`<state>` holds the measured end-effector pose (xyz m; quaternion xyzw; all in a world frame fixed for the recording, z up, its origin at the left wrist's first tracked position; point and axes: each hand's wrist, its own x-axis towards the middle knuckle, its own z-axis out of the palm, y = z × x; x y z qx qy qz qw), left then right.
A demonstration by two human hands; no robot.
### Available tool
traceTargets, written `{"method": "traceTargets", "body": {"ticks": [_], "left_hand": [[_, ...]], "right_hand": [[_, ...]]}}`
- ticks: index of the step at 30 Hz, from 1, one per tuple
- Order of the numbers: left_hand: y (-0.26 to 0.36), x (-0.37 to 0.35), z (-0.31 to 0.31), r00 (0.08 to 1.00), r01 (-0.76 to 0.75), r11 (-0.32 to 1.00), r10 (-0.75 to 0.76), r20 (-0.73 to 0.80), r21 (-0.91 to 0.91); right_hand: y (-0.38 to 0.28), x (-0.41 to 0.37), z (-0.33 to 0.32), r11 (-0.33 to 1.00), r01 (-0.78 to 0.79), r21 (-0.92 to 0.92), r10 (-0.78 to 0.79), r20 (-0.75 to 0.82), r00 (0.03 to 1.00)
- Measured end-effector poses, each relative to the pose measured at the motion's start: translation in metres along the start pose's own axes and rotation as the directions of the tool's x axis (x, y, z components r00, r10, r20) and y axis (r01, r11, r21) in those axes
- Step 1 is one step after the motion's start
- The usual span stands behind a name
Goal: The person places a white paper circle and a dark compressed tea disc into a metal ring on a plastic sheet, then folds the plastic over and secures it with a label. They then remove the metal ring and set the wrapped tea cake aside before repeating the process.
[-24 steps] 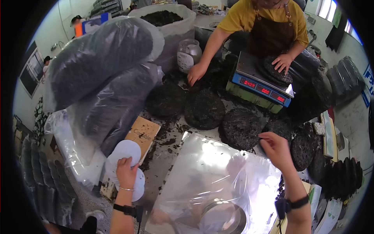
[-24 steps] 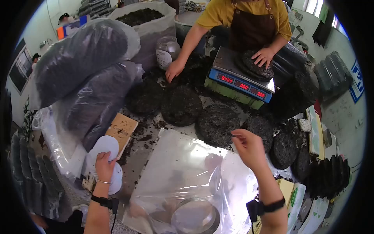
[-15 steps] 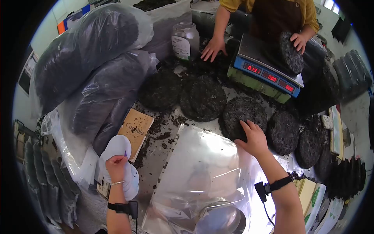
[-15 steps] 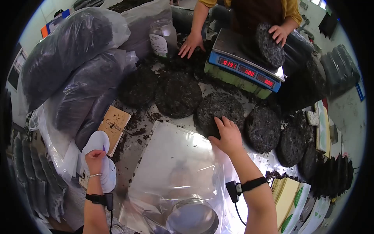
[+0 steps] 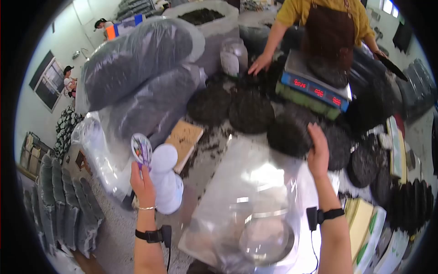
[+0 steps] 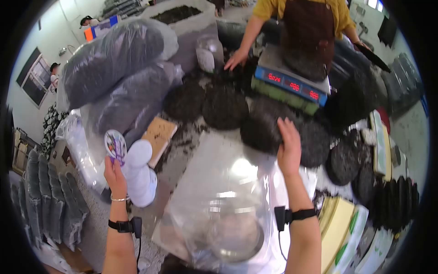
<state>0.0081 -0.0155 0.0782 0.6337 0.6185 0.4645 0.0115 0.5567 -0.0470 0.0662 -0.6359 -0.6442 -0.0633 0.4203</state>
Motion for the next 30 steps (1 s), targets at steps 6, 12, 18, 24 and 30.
{"method": "traceTargets", "body": {"ticks": [6, 12, 18, 24, 30], "left_hand": [[0.147, -0.107, -0.037, 0.81, -0.5, 0.824, 0.553, 0.192, -0.266], [0.211, -0.215, -0.013, 0.644, -0.481, 0.624, 0.728, 0.235, -0.616], [0.211, -0.242, -0.014, 0.638, -0.602, 0.612, 0.755, 0.152, -0.513], [0.206, -0.258, 0.009, 0.535, -0.668, 0.564, 0.817, 0.214, -0.486], [0.188, -0.267, 0.013, 0.38, -0.674, 0.584, 0.799, 0.466, -0.452]], "right_hand": [[-0.101, -0.094, -0.127, 0.845, -0.337, 0.416, 0.438, -0.175, 0.882], [-0.159, -0.247, -0.211, 0.644, -0.502, 0.578, 0.74, -0.301, 0.602], [-0.198, -0.301, -0.224, 0.549, -0.558, 0.622, 0.811, -0.237, 0.534], [-0.218, -0.309, -0.208, 0.552, -0.597, 0.582, 0.804, -0.181, 0.566], [-0.229, -0.296, -0.198, 0.659, -0.541, 0.522, 0.66, -0.057, 0.749]]}}
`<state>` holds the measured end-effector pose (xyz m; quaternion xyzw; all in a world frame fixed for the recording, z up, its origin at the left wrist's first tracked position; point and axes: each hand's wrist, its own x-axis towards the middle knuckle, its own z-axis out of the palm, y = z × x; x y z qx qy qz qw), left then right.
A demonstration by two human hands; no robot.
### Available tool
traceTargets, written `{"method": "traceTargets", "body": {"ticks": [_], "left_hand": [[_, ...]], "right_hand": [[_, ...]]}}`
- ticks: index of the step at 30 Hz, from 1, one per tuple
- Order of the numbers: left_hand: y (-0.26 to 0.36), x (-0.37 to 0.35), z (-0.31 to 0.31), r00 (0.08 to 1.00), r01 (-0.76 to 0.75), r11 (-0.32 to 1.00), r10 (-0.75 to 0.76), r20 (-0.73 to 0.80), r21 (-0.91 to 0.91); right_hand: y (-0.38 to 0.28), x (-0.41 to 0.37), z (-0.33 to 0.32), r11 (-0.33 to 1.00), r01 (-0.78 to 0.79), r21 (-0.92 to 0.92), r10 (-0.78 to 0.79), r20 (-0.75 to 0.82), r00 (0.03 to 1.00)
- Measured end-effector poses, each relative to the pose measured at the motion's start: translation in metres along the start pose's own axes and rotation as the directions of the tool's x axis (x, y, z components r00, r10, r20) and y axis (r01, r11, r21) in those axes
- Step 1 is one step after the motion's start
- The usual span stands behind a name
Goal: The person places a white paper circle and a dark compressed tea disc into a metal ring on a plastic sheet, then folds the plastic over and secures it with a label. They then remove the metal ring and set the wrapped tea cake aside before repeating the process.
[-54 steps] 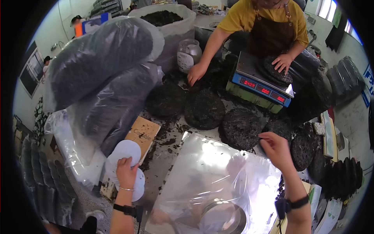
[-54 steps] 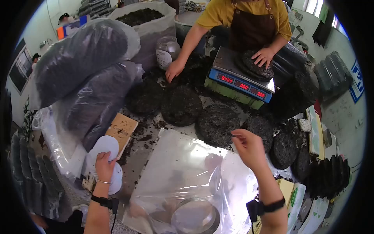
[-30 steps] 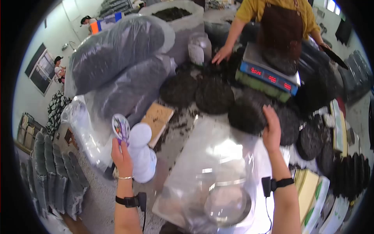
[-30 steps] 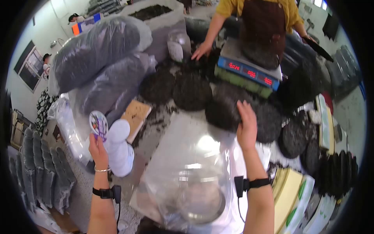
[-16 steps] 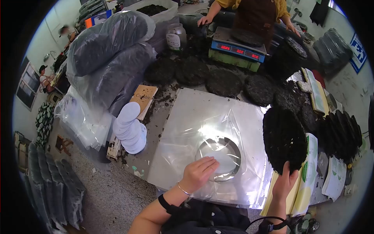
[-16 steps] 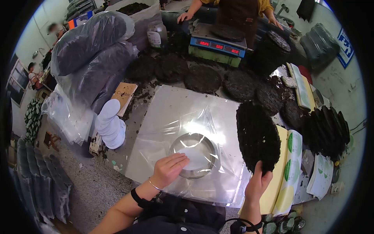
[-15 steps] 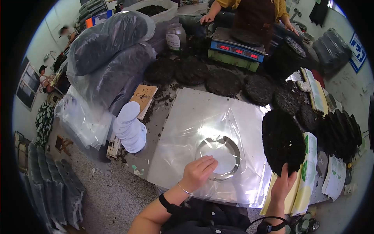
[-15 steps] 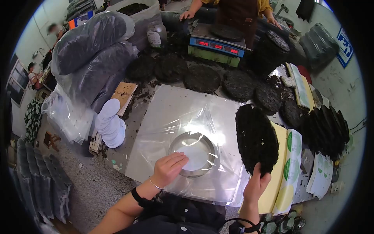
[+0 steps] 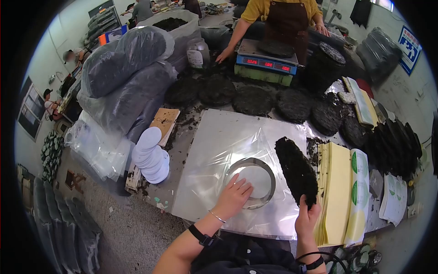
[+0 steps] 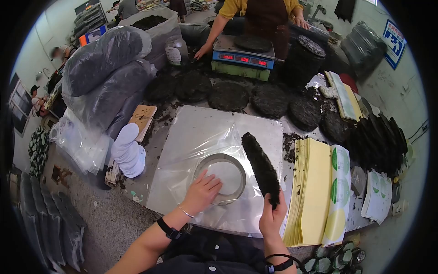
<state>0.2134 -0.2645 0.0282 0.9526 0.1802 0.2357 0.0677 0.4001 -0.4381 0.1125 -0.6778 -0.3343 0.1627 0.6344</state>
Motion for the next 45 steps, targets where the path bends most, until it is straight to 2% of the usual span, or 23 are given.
{"method": "traceTargets", "body": {"ticks": [3, 5, 8, 9, 10, 11, 13, 14, 15, 16, 17, 19, 21, 24, 30, 34, 35, 37, 39, 40, 43, 44, 45], "left_hand": [[0.002, -0.001, -0.015, 0.999, 0.032, 0.999, -0.032, 0.014, -0.033], [0.001, -0.002, -0.032, 0.996, 0.085, 0.991, -0.083, 0.021, -0.101], [-0.012, -0.017, -0.049, 0.974, 0.148, 0.987, -0.158, -0.163, -0.069], [-0.017, -0.031, -0.047, 0.853, 0.346, 0.881, -0.439, -0.281, -0.323], [-0.018, -0.033, -0.051, 0.65, 0.456, 0.68, -0.695, -0.307, -0.575], [-0.02, -0.03, -0.054, 0.65, 0.46, 0.677, -0.697, -0.301, -0.574], [-0.02, 0.004, -0.083, 0.74, 0.498, 0.576, -0.672, -0.028, -0.648], [-0.023, 0.017, -0.085, 0.842, 0.506, 0.669, -0.521, 0.142, -0.544], [-0.024, 0.022, -0.077, 0.84, 0.509, 0.668, -0.524, 0.143, -0.544], [-0.026, 0.026, -0.065, 0.899, 0.435, 0.828, -0.376, 0.224, -0.353], [-0.026, 0.03, -0.056, 0.912, 0.3, 0.94, -0.234, 0.336, -0.16], [-0.026, 0.049, -0.046, 0.842, 0.357, 0.927, -0.266, 0.468, -0.116], [-0.022, 0.062, -0.036, 0.717, 0.42, 0.908, -0.336, 0.61, 0.007], [-0.015, 0.065, -0.012, 0.674, 0.41, 0.905, -0.383, 0.631, 0.111], [-0.025, 0.061, 0.037, 0.577, 0.474, 0.862, -0.458, 0.677, 0.18], [-0.013, 0.051, 0.025, 0.706, 0.45, 0.879, -0.457, 0.541, 0.155], [-0.014, 0.046, 0.013, 0.748, 0.44, 0.897, -0.384, 0.541, 0.028], [-0.022, 0.039, -0.01, 0.917, 0.372, 0.868, -0.29, 0.272, -0.328], [-0.028, 0.04, -0.023, 0.94, 0.306, 0.882, -0.339, -0.031, -0.36], [-0.036, 0.043, -0.025, 0.942, 0.284, 0.902, -0.326, -0.083, -0.325], [-0.056, 0.03, -0.002, 0.946, 0.316, 0.864, -0.32, 0.056, -0.392], [-0.062, 0.027, 0.006, 0.952, 0.305, 0.879, -0.287, 0.102, -0.367], [-0.063, 0.028, 0.003, 0.954, 0.297, 0.901, -0.263, 0.145, -0.318]], "right_hand": [[-0.009, 0.007, 0.019, 0.976, 0.174, -0.128, -0.165, 0.076, 0.983], [-0.021, 0.019, 0.031, 0.846, 0.432, -0.313, -0.378, 0.219, 0.9], [-0.011, 0.016, 0.048, 0.646, 0.598, -0.474, -0.462, 0.379, 0.801], [-0.006, 0.011, 0.054, 0.563, 0.65, -0.511, -0.486, 0.431, 0.76], [-0.002, 0.006, 0.06, 0.537, 0.663, -0.521, -0.451, 0.487, 0.748], [0.014, 0.0, 0.063, 0.501, 0.689, -0.524, -0.388, 0.575, 0.72], [0.039, -0.007, 0.069, 0.665, 0.597, -0.448, -0.129, 0.719, 0.683], [0.048, -0.001, 0.065, 0.633, 0.648, -0.424, -0.074, 0.8, 0.595], [0.045, 0.007, 0.062, 0.633, 0.648, -0.423, -0.073, 0.802, 0.593], [0.036, 0.019, 0.059, 0.76, 0.546, -0.352, -0.036, 0.817, 0.576], [0.032, 0.03, 0.058, 0.865, 0.419, -0.276, -0.003, 0.832, 0.554], [0.04, 0.052, 0.07, 0.914, 0.361, -0.184, -0.061, 0.818, 0.572], [0.029, 0.067, 0.09, 0.712, 0.383, -0.589, 0.322, 0.758, 0.567], [0.053, 0.08, 0.118, 0.588, 0.369, -0.72, 0.476, 0.677, 0.561], [0.091, 0.079, 0.129, 0.556, 0.379, -0.74, 0.48, 0.658, 0.58], [0.079, 0.065, 0.114, 0.669, 0.33, -0.666, 0.37, 0.683, 0.629], [0.075, 0.063, 0.108, 0.691, 0.322, -0.647, 0.337, 0.683, 0.648], [0.058, 0.075, 0.094, 0.833, 0.352, -0.428, 0.068, 0.709, 0.702], [0.026, 0.094, 0.093, 0.836, 0.419, -0.354, -0.157, 0.577, 0.801], [0.018, 0.108, 0.095, 0.777, 0.512, -0.366, -0.24, 0.579, 0.779], [0.091, 0.117, 0.096, 0.819, 0.457, -0.346, -0.147, 0.645, 0.75], [0.097, 0.118, 0.086, 0.925, 0.194, -0.326, 0.112, 0.724, 0.681], [0.108, 0.118, 0.082, 0.959, 0.192, -0.209, 0.017, 0.717, 0.697]]}}
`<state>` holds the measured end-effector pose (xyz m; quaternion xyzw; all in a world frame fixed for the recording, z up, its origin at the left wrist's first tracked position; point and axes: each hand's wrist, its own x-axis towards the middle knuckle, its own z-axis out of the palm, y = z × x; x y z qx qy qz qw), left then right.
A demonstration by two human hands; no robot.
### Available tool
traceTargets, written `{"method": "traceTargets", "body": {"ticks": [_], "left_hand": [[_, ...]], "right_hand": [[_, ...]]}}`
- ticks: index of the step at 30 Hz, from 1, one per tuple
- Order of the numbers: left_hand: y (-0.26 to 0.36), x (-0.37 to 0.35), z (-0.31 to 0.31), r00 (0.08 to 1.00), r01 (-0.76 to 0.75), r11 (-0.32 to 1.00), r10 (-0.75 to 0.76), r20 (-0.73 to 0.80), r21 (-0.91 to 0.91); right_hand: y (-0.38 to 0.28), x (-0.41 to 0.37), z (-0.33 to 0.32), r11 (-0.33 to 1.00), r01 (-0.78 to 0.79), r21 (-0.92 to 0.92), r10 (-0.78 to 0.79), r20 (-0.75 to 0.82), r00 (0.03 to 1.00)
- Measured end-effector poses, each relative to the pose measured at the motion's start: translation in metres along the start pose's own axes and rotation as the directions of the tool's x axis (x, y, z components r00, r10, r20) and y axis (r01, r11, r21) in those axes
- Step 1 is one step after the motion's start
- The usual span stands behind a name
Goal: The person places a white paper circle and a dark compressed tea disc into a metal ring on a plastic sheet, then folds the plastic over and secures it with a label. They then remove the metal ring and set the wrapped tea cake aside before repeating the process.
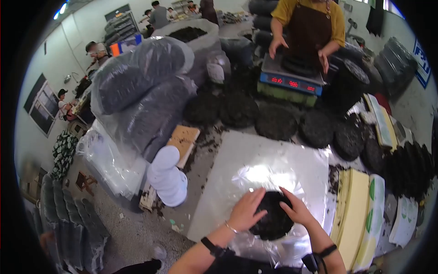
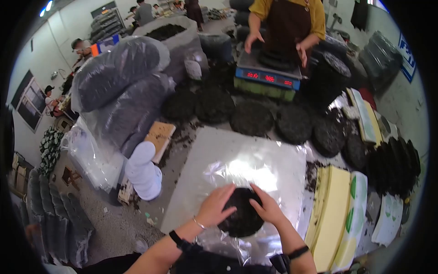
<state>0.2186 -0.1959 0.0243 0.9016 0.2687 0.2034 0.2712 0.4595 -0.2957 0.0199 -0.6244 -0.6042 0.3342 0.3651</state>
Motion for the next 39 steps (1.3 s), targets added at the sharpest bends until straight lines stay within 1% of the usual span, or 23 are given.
{"method": "traceTargets", "body": {"ticks": [2, 4, 6, 7, 8, 10, 12, 14, 16, 19, 20, 22, 24, 25, 27, 28, 30, 32, 33, 35, 36, 38, 39], "left_hand": [[0.002, 0.0, -0.007, 0.999, -0.022, 0.999, 0.023, 0.025, -0.035], [0.005, 0.003, -0.013, 0.998, -0.005, 1.0, 0.006, 0.065, -0.025], [0.007, 0.006, -0.013, 0.996, 0.006, 1.0, -0.004, 0.089, -0.023], [0.004, 0.01, -0.012, 0.994, 0.023, 1.0, -0.021, 0.109, -0.012], [-0.001, 0.018, -0.011, 0.99, 0.019, 0.999, -0.015, 0.138, -0.028], [0.002, 0.015, -0.011, 0.99, 0.049, 0.999, -0.045, 0.132, -0.023], [0.007, 0.016, -0.013, 0.99, 0.059, 0.998, -0.056, 0.129, -0.021], [0.012, 0.018, -0.017, 0.987, 0.057, 0.998, -0.055, 0.151, -0.011], [0.014, 0.021, -0.02, 0.981, 0.037, 0.994, -0.056, 0.186, 0.106], [0.044, 0.032, -0.045, 0.999, -0.026, 0.998, 0.024, 0.03, 0.048], [0.061, 0.037, -0.052, 0.997, 0.014, 0.979, 0.0, 0.071, -0.204], [0.11, 0.044, -0.046, 0.969, 0.155, 0.763, 0.006, 0.246, -0.628], [0.176, 0.042, -0.025, 0.844, 0.377, 0.408, 0.218, 0.49, -0.831], [0.199, 0.031, 0.001, 0.747, 0.463, 0.275, 0.392, 0.537, -0.843], [0.234, 0.039, -0.019, 0.516, 0.681, 0.258, 0.496, 0.698, -0.686], [0.241, 0.033, -0.006, 0.511, 0.707, 0.111, 0.602, 0.614, -0.698], [0.226, 0.015, -0.015, 0.682, 0.635, 0.098, 0.395, 0.616, -0.766], [0.19, 0.006, -0.015, 0.863, 0.395, -0.035, 0.356, 0.358, -0.918], [0.189, 0.001, -0.022, 0.86, 0.4, -0.04, 0.362, 0.36, -0.916], [0.192, -0.009, -0.035, 0.75, 0.516, 0.243, 0.335, 0.57, -0.822], [0.201, -0.018, -0.03, 0.78, 0.375, 0.428, 0.334, 0.529, -0.823], [0.196, -0.026, -0.025, 0.833, 0.083, 0.624, 0.385, 0.398, -0.777], [0.184, -0.027, -0.024, 0.879, 0.029, 0.664, 0.339, 0.335, -0.747]], "right_hand": [[0.001, 0.002, -0.019, 0.986, -0.109, 0.125, 0.103, 0.058, 0.993], [-0.034, 0.028, -0.06, 0.993, -0.118, -0.013, 0.119, 0.119, 0.986], [-0.048, 0.072, -0.099, 0.987, 0.013, -0.159, 0.009, 0.134, 0.991], [-0.05, 0.094, -0.11, 0.987, 0.031, -0.157, -0.022, 0.055, 0.998], [-0.046, 0.114, -0.119, 0.991, -0.02, -0.13, 0.022, 0.014, 1.0], [-0.037, 0.143, -0.124, 0.996, 0.08, -0.05, -0.083, -0.08, 0.993], [-0.051, 0.149, -0.124, 0.996, -0.009, 0.084, 0.011, -0.023, 1.0], [-0.052, 0.143, -0.13, 0.995, -0.004, 0.097, 0.001, 0.031, 1.0], [-0.051, 0.137, -0.144, 0.998, -0.011, 0.064, 0.015, -0.055, 0.998], [-0.062, 0.116, -0.173, 0.999, -0.002, 0.047, 0.013, -0.233, 0.972], [-0.074, 0.107, -0.183, 1.0, 0.001, 0.017, 0.003, -0.258, 0.966], [-0.103, 0.093, -0.19, 0.999, 0.021, -0.027, -0.029, -0.3, 0.953], [-0.138, 0.078, -0.19, 0.995, 0.09, -0.048, -0.1, -0.307, 0.946], [-0.156, 0.071, -0.187, 0.991, 0.124, -0.054, -0.135, -0.31, 0.941], [-0.179, 0.052, -0.177, 0.971, 0.209, -0.114, -0.235, -0.308, 0.922], [-0.191, 0.035, -0.173, 0.956, 0.227, -0.183, -0.273, -0.288, 0.918], [-0.203, -0.009, -0.169, 0.959, 0.151, -0.241, -0.21, -0.242, 0.947], [-0.186, -0.049, -0.174, 0.925, 0.093, -0.369, -0.158, -0.151, 0.976], [-0.173, -0.061, -0.179, 0.925, 0.084, -0.371, -0.151, -0.154, 0.976], [-0.143, -0.073, -0.191, 0.933, -0.087, -0.348, 0.059, -0.09, 0.994], [-0.134, -0.067, -0.2, 0.938, -0.109, -0.329, 0.079, -0.102, 0.992], [-0.11, -0.036, -0.215, 0.97, -0.026, -0.243, -0.045, -0.283, 0.958], [-0.103, -0.014, -0.218, 0.983, 0.015, -0.184, -0.087, -0.388, 0.918]]}}
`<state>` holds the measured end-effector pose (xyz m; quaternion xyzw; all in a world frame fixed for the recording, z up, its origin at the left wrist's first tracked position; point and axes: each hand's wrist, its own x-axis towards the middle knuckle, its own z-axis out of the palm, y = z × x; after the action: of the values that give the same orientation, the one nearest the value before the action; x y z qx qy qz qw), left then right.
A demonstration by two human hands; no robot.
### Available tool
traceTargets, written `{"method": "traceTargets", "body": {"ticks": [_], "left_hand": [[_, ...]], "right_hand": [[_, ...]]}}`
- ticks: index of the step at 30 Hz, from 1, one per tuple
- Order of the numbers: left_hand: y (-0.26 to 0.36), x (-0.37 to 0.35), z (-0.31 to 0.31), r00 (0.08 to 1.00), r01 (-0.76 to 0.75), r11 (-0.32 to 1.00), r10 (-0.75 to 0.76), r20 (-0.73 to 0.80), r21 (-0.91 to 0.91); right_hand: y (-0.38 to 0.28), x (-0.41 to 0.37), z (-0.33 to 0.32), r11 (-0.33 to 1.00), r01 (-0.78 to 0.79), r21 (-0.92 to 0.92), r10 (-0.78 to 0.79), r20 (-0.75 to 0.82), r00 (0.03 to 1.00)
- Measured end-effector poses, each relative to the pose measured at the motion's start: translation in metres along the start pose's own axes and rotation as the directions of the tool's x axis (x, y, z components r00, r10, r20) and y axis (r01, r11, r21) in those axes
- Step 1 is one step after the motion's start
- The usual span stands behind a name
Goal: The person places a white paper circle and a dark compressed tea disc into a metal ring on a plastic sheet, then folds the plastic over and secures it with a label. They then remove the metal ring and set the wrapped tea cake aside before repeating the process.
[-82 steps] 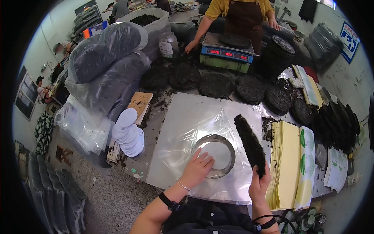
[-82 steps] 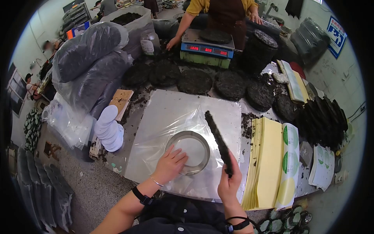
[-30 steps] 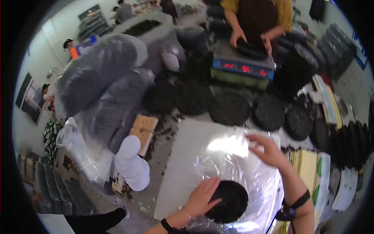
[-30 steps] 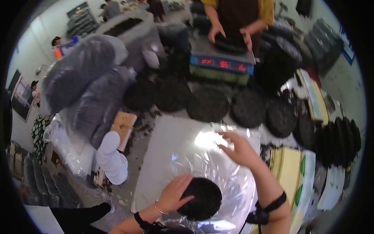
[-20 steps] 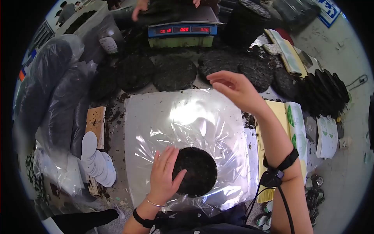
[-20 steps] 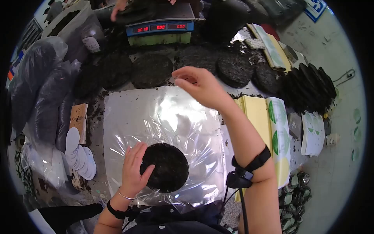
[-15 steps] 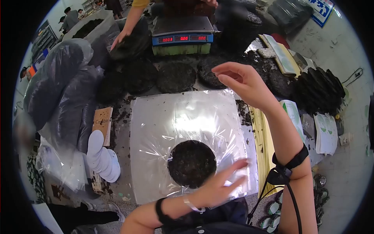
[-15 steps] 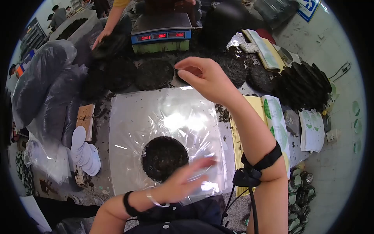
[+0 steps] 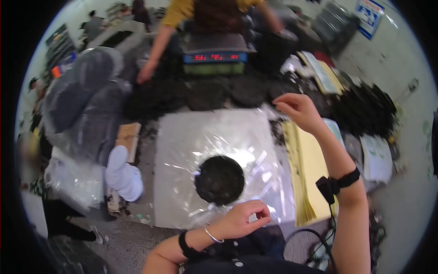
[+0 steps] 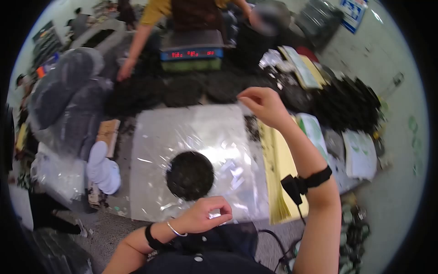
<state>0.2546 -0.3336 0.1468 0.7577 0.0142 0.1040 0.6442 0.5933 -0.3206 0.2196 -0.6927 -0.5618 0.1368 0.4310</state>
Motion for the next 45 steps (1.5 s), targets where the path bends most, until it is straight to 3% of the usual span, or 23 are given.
{"method": "traceTargets", "body": {"ticks": [1, 3, 5, 6, 8, 10, 12, 15, 17, 21, 25, 27, 29, 30, 31, 33, 35, 37, 39, 41, 42, 43, 45], "left_hand": [[-0.008, -0.002, -0.011, 0.989, -0.016, 0.999, 0.02, -0.15, 0.031], [-0.019, -0.009, -0.038, 0.844, 0.108, 0.994, -0.08, -0.53, 0.022], [-0.043, -0.019, -0.076, 0.687, 0.231, 0.953, -0.016, -0.727, 0.197], [-0.05, -0.026, -0.093, 0.662, 0.319, 0.905, -0.001, -0.75, 0.28], [-0.071, -0.04, -0.114, 0.623, 0.419, 0.838, 0.014, -0.782, 0.348], [-0.102, -0.05, -0.122, 0.739, 0.435, 0.682, 0.102, -0.666, 0.588], [-0.117, -0.053, -0.12, 0.75, 0.48, 0.648, 0.046, -0.659, 0.591], [-0.134, -0.054, -0.11, 0.759, 0.526, 0.654, -0.072, -0.648, 0.543], [-0.138, -0.052, -0.114, 0.752, 0.549, 0.687, -0.157, -0.64, 0.476], [-0.129, -0.048, -0.118, 0.747, 0.57, 0.679, -0.193, -0.636, 0.463], [-0.13, -0.047, -0.117, 0.729, 0.576, 0.652, -0.139, -0.67, 0.492], [-0.115, -0.045, -0.128, 0.69, 0.553, 0.68, -0.05, -0.722, 0.481], [-0.099, -0.051, -0.137, 0.597, 0.482, 0.774, 0.053, -0.801, 0.41], [-0.097, -0.052, -0.145, 0.542, 0.419, 0.834, 0.088, -0.836, 0.359], [-0.096, -0.045, -0.151, 0.466, 0.285, 0.927, 0.087, -0.881, 0.242], [-0.077, -0.025, -0.162, 0.367, 0.021, 1.0, -0.016, -0.93, -0.009], [-0.054, -0.002, -0.167, 0.372, -0.243, 0.908, -0.236, -0.897, -0.34], [-0.074, 0.004, -0.159, 0.417, -0.073, 0.963, -0.206, -0.885, -0.258], [-0.085, -0.006, -0.143, 0.48, 0.011, 0.966, -0.232, -0.846, -0.258], [-0.092, -0.021, -0.128, 0.539, 0.095, 0.965, -0.258, -0.802, -0.246], [-0.096, -0.032, -0.118, 0.559, 0.129, 0.915, -0.385, -0.734, -0.382], [-0.1, -0.044, -0.109, 0.57, 0.166, 0.843, -0.505, -0.648, -0.512], [-0.11, -0.065, -0.1, 0.585, 0.186, 0.9, -0.424, -0.692, -0.394]], "right_hand": [[0.008, 0.022, 0.008, 0.997, 0.028, 0.075, -0.019, -0.116, 0.993], [0.038, 0.058, 0.042, 0.995, 0.088, -0.035, -0.094, -0.276, 0.956], [0.055, 0.08, 0.086, 0.994, 0.074, -0.084, -0.084, -0.123, 0.989], [0.072, 0.092, 0.114, 0.996, 0.084, -0.007, -0.084, -0.054, 0.995], [0.106, 0.114, 0.16, 0.927, 0.259, -0.272, -0.24, 0.102, 0.966], [0.108, 0.139, 0.195, 0.896, 0.24, -0.374, -0.177, 0.197, 0.964], [0.121, 0.167, 0.228, 0.89, 0.231, -0.392, -0.141, 0.244, 0.959], [0.147, 0.196, 0.266, 0.815, 0.365, -0.449, -0.261, 0.276, 0.925], [0.164, 0.206, 0.283, 0.821, 0.285, -0.495, -0.128, 0.327, 0.936], [0.178, 0.239, 0.313, 0.519, 0.354, -0.778, 0.092, 0.463, 0.882], [0.18, 0.246, 0.298, 0.57, 0.331, -0.752, -0.011, 0.396, 0.918], [0.157, 0.237, 0.266, 0.93, 0.277, -0.239, -0.279, 0.027, 0.96], [0.099, 0.205, 0.222, 0.982, 0.051, 0.184, -0.034, -0.095, 0.995], [0.105, 0.182, 0.211, 0.934, -0.069, 0.35, 0.122, -0.131, 0.984], [0.075, 0.151, 0.189, 0.738, -0.177, 0.651, 0.214, 0.023, 0.977], [0.009, 0.082, 0.164, 0.375, -0.35, 0.858, 0.337, 0.226, 0.914], [-0.018, 0.013, 0.161, 0.224, -0.5, 0.837, 0.373, 0.4, 0.837], [-0.036, -0.042, 0.174, 0.149, -0.618, 0.772, 0.431, 0.511, 0.744], [-0.035, -0.077, 0.177, 0.145, -0.607, 0.781, 0.478, 0.481, 0.734], [-0.022, -0.1, 0.174, 0.177, -0.485, 0.856, 0.547, 0.324, 0.772], [-0.024, -0.108, 0.166, 0.187, -0.464, 0.866, 0.554, 0.297, 0.778], [-0.026, -0.117, 0.155, 0.271, -0.446, 0.853, 0.579, 0.225, 0.783], [-0.047, -0.135, 0.139, 0.72, -0.235, 0.653, 0.427, -0.15, 0.892]]}}
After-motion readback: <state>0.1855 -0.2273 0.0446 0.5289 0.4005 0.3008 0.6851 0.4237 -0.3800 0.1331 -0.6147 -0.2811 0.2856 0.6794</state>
